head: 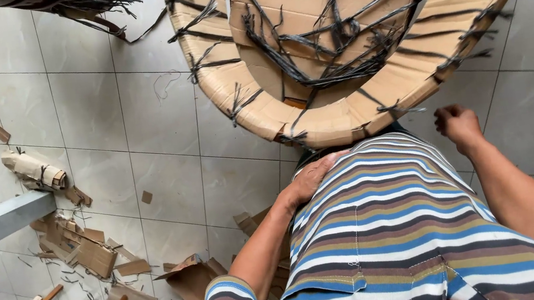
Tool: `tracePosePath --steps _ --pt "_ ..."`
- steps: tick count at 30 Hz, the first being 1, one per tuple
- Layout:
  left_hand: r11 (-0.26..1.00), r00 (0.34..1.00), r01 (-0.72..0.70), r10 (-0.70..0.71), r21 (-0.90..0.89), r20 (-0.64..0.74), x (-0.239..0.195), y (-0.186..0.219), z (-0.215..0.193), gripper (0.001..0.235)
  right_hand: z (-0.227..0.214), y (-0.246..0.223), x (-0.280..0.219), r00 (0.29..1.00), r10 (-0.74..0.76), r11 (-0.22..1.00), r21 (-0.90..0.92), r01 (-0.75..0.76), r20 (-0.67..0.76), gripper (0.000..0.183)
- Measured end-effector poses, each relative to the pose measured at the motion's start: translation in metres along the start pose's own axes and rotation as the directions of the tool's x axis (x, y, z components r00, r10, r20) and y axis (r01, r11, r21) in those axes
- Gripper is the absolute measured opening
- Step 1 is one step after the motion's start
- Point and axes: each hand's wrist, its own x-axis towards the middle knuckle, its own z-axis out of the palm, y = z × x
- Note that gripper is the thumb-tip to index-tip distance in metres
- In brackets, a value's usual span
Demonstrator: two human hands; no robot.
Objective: Tying cardboard pieces to a chair frame using plastic strips to prepare it for upholstery or shipping.
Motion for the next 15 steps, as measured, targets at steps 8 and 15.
tracePosePath --steps 8,15 --pt "0.923 0.968 0.217 -0.162 0.319 -0.191 -0.022 -0.167 -0.073 0.088 0.074 -0.045 -0.032 0.971 -0.039 0.913 0.388 0.13 -0.235 0.02" --pt "0.885 0.894 0.381 -0.279 0.267 -0.35 -0.064 -0.269 -0.091 0.082 0.094 -0.065 -0.055 0.95 0.028 0.913 0.395 0.103 -0.312 0.033"
